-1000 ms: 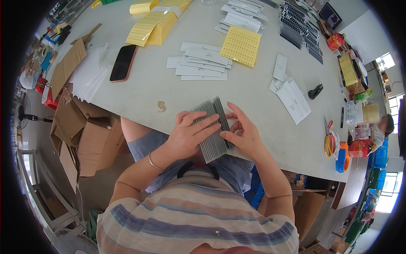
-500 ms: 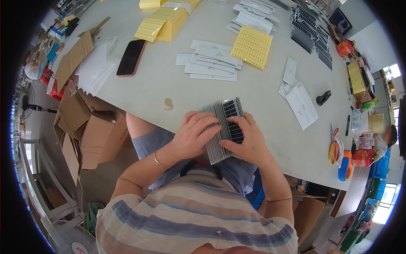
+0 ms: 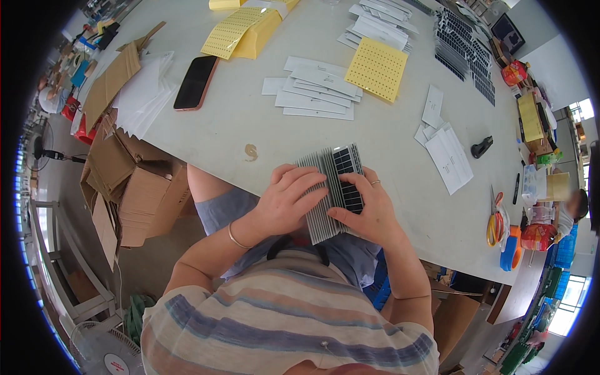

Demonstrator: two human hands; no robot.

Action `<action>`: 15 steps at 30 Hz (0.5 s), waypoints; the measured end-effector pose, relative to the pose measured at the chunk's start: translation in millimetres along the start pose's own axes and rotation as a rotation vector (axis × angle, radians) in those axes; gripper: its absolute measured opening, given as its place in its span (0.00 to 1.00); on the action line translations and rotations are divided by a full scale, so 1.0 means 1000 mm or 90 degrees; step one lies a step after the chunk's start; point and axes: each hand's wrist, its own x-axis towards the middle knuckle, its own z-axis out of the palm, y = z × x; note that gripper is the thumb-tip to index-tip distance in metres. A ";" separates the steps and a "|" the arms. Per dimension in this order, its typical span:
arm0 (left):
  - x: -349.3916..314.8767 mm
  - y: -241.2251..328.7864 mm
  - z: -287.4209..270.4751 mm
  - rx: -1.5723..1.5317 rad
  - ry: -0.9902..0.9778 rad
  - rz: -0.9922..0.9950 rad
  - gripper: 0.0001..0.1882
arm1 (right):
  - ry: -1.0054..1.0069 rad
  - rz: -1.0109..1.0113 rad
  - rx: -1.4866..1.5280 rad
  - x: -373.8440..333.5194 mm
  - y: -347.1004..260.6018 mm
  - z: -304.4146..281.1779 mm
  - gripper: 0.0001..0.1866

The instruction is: Applying labels to components and assembling them onto metal heatsinks, then packing them into a cardboard box.

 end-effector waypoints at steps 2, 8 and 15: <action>0.000 -0.001 0.000 0.005 -0.008 0.004 0.20 | 0.003 -0.010 -0.003 0.000 0.001 0.000 0.32; 0.002 0.000 -0.001 0.012 -0.020 0.008 0.20 | 0.010 -0.017 0.006 -0.001 0.001 0.000 0.32; 0.003 0.001 -0.002 0.017 -0.014 0.006 0.19 | 0.041 -0.049 0.018 0.000 -0.001 0.001 0.30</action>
